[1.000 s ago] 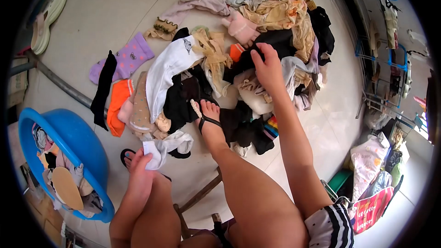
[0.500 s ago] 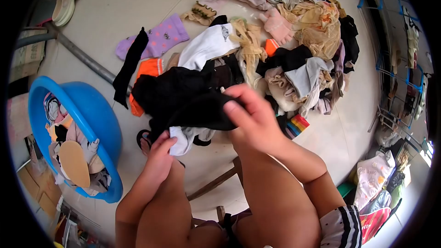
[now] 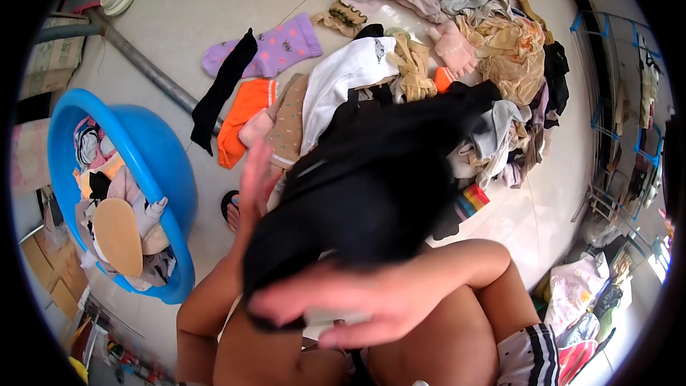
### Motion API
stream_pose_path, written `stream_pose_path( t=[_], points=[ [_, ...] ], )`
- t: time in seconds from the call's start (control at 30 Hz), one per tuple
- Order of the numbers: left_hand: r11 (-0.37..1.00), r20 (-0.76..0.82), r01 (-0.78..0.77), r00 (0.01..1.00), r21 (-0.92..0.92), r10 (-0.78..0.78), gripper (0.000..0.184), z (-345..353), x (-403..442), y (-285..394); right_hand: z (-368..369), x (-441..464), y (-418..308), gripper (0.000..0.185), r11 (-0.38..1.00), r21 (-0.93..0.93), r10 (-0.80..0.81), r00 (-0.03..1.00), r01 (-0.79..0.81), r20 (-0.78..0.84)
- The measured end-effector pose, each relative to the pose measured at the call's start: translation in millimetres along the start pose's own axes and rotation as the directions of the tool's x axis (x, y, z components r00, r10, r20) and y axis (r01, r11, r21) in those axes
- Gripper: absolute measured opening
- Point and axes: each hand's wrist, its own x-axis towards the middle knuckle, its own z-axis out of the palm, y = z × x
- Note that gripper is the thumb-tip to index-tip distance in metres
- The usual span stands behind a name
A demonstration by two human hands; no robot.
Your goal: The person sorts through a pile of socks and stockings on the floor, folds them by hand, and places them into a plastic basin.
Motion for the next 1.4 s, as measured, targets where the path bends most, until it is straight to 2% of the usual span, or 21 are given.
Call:
stream_pose_path(
  t=[0.07,0.2,0.3,0.37,0.43,0.5,0.53,0.6,0.63,0.7,0.73,0.8,0.87,0.97,1.03,1.07,1.13,1.2,1.27,1.33,1.4],
  points=[
    [0.982,-0.145,0.079,0.984,-0.173,-0.105,0.093,-16,-3,24,8,10,-14,0.049,0.991,-0.126,-0.017,0.977,0.045,0.211],
    [0.975,-0.561,-0.022,0.821,-0.219,-0.108,0.086,-107,-30,61,-6,1,-20,0.04,0.893,-0.362,-0.222,0.962,0.266,0.159],
    [0.992,-0.81,-0.033,0.582,-0.118,-0.077,0.081,-201,-55,78,-45,-17,-31,0.031,0.842,-0.537,-0.125,0.947,-0.057,-0.297],
    [0.994,-0.89,0.038,0.444,-0.101,-0.107,0.077,-267,-75,78,-82,-33,-37,0.029,0.693,-0.587,-0.121,0.735,-0.418,-0.667],
    [0.981,-0.903,0.142,0.39,-0.134,-0.18,0.074,-315,-90,70,-136,-54,-21,0.035,0.778,-0.447,-0.18,0.526,-0.441,-0.831],
    [0.961,-0.897,0.259,0.397,-0.093,-0.194,0.07,-329,-94,60,-213,-91,10,0.052,0.496,-0.515,-0.385,0.355,-0.699,-0.852],
    [0.946,-0.897,0.323,0.418,0.001,-0.142,0.069,-325,-93,55,-245,-111,27,0.059,0.29,-0.498,-0.508,0.309,-0.817,-0.804],
    [0.759,-0.842,0.371,0.31,0.535,0.442,0.064,-217,-55,56,-294,-141,60,0.068,0.153,-0.355,-0.592,0.202,-0.922,-0.78],
    [0.762,-0.845,0.369,0.297,0.532,0.445,0.064,-203,-48,58,-300,-143,65,0.068,0.152,-0.368,-0.596,0.212,-0.917,-0.775],
    [0.2,-0.251,0.153,0.6,0.968,0.76,0.059,-185,-40,64,-302,-149,75,0.058,0.186,-0.176,-0.525,0.053,-0.967,-0.849],
    [0.194,-0.253,0.162,0.605,0.967,0.755,0.059,-177,-38,62,-299,-144,73,0.058,0.185,-0.176,-0.514,0.057,-0.967,-0.856],
    [0.06,0.064,-0.121,0.813,0.991,0.578,0.052,-164,-34,55,-296,-134,67,0.044,0.136,-0.094,-0.43,0.027,-0.986,-0.903],
    [-0.051,0.261,-0.263,0.884,0.964,0.388,0.048,-148,-30,47,-291,-131,69,0.028,0.125,-0.158,-0.551,0.065,-0.979,-0.832],
    [0.119,0.288,-0.33,0.917,0.937,0.274,0.043,-117,-23,31,-287,-133,67,0.024,0.168,-0.127,-0.565,0.01,-0.978,-0.825],
    [0.171,0.32,-0.354,0.927,0.92,0.196,0.043,-103,-22,28,-275,-125,54,0.024,0.715,-0.325,-0.499,-0.126,-0.619,-0.858],
    [0.223,0.348,-0.367,0.93,0.903,0.119,0.043,-99,-22,26,-266,-119,47,0.024,0.71,-0.327,-0.502,-0.123,-0.623,-0.856],
    [0.201,0.364,-0.386,0.921,0.901,0.139,0.042,-94,-23,23,-236,-100,34,0.038,0.834,-0.475,-0.486,0.033,-0.279,-0.873],
    [0.226,0.348,-0.362,0.932,0.904,0.101,0.04,-90,-25,24,-226,-94,36,0.059,0.708,-0.597,-0.533,0.269,-0.377,-0.802],
    [0.239,0.326,-0.337,0.941,0.911,0.089,0.039,-85,-25,25,-226,-102,35,0.073,0.359,-0.611,-0.472,0.428,-0.705,-0.771],
    [0.252,0.3,-0.31,0.951,0.917,0.079,0.039,-82,-25,24,-242,-128,51,0.067,-0.001,-0.501,-0.441,0.45,-0.866,-0.777],
    [0.275,0.266,-0.256,0.964,0.927,0.001,0.038,-80,-27,21,-239,-143,62,0.059,-0.082,-0.43,-0.335,0.431,-0.899,-0.838]
  ],
)
